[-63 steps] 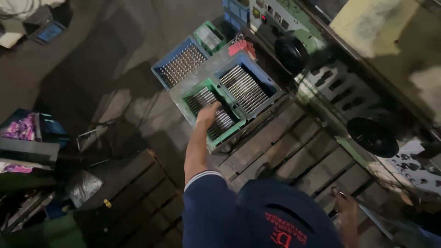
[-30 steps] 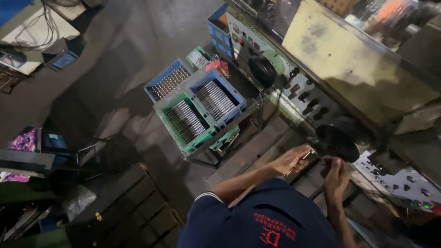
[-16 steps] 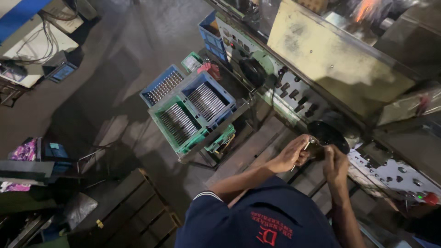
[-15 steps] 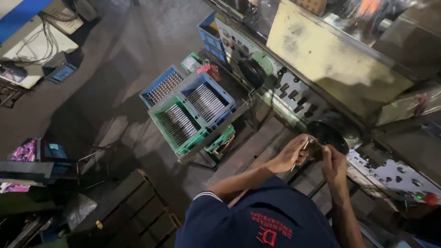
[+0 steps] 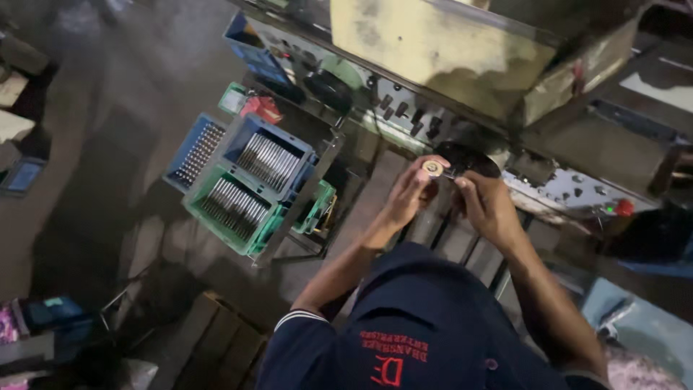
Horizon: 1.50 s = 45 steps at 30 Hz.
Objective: The person repeatedly picks up small cylindrical metal rods from a green bin, inserts them into a lathe chuck, operates the machine to machine the rods, and then removes the finished pieces. The process is repeated multiple times throughout the clip.
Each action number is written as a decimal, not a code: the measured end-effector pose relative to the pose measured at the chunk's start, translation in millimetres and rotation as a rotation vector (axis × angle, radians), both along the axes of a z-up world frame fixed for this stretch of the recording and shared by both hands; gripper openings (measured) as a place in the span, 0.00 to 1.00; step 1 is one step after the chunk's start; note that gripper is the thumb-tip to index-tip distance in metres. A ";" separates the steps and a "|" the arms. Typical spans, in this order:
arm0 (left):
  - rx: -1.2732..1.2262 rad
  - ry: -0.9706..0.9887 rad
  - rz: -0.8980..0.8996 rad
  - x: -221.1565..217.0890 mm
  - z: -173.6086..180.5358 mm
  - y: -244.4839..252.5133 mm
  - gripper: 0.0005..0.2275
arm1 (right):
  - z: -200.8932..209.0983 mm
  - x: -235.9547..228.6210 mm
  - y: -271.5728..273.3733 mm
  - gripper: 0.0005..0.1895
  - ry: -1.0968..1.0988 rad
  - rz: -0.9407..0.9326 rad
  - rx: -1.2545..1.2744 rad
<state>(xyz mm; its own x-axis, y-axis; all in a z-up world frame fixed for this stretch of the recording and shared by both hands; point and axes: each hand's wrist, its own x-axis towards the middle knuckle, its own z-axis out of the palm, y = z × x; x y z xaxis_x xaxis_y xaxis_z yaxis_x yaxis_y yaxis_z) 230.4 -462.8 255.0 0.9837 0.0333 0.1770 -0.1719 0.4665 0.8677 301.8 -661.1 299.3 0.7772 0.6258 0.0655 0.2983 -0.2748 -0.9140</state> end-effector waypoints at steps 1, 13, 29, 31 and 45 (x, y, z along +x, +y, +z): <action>0.005 -0.023 -0.009 -1.2 9.6 0.5 0.23 | 13.3 -1.2 1.2 0.18 -0.145 0.006 -0.019; -0.129 0.006 -0.138 -5.1 34.6 -5.1 0.21 | 45.8 -1.9 -5.6 0.15 -0.711 0.066 -0.101; 1.887 -0.814 -0.813 51.8 155.8 29.7 0.22 | -66.3 -48.9 7.0 0.24 1.586 0.055 0.596; 1.907 -0.906 -0.686 51.5 156.7 25.5 0.30 | -72.4 -47.4 -2.0 0.26 1.477 0.106 0.799; -0.275 0.802 0.326 -24.4 -193.1 76.5 0.04 | -202.1 -31.7 -133.3 0.24 0.415 -0.561 -0.272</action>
